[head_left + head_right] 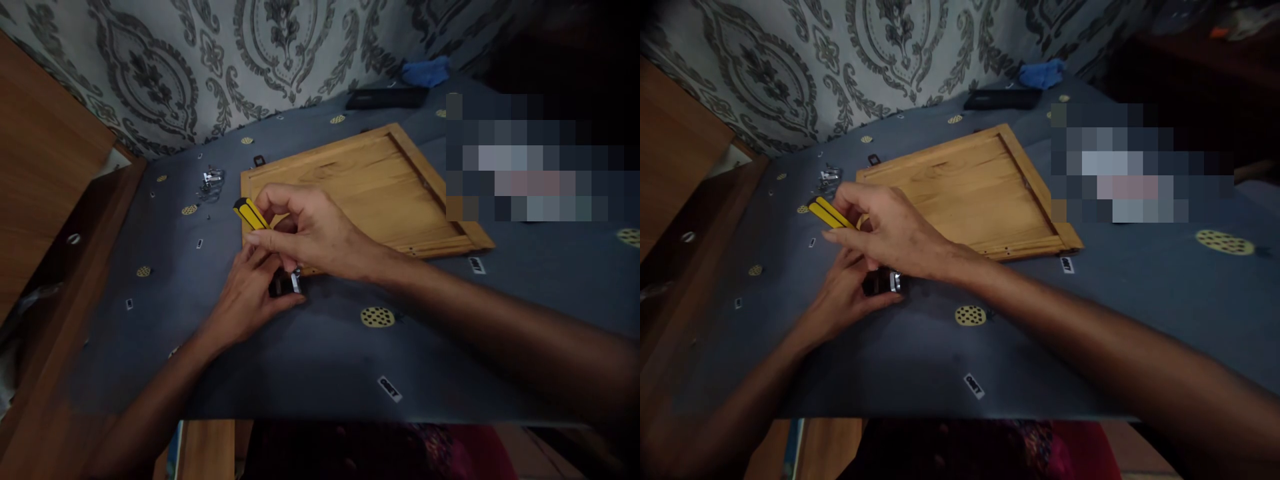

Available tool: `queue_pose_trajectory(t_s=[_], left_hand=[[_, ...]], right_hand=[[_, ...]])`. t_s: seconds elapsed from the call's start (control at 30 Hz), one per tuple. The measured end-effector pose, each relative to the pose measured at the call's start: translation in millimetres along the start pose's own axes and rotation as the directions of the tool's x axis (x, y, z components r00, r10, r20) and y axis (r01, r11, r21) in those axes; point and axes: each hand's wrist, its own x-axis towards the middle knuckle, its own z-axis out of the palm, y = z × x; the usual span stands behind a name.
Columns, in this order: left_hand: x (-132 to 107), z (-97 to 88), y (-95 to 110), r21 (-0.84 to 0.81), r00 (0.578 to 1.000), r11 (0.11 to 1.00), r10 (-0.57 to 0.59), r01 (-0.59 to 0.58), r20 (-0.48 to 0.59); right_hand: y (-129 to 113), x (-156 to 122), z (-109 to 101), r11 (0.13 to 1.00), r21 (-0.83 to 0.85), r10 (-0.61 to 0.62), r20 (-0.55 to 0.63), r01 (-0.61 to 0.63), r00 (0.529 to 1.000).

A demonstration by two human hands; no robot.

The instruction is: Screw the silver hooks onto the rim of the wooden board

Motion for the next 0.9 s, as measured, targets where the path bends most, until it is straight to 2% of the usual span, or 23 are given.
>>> queue_pose_trajectory(t_s=[0.2,0.33,0.4,0.57,0.7,0.9], left_hand=[[-0.2,-0.1,0.1,0.0,1.0,1.0,-0.011,0.011,0.006],[0.8,-1.6,1.4,0.014,0.999,0.999,-0.037,0.037,0.032],[0.4,-1.5,1.2,0.024,0.999,0.999,-0.032,0.032,0.028],[-1.0,-0.6,0.8,0.014,1.0,1.0,-0.026,0.026,0.013],[0.4,-1.1,1.9,0.019,0.999,0.999,-0.032,0.031,0.018],[3.5,-4.1,4.4,0.001,0.997,0.998,-0.055,0.055,0.06]], right_hand=[[-8.4,2.3,-5.9,0.992,-0.114,0.065,0.054,-0.058,0.996],[-14.9,4.0,-12.6,0.988,-0.139,0.094,0.165,-0.072,0.982],[-16.0,4.2,-14.2,0.986,-0.159,0.088,0.185,-0.058,0.979],[-14.4,3.5,-10.8,0.963,-0.269,0.004,0.065,0.014,0.998],[-14.0,2.7,-6.9,0.959,-0.277,-0.058,-0.008,0.054,0.998],[-18.4,2.9,-8.9,0.958,-0.286,-0.044,-0.051,0.028,0.998]])
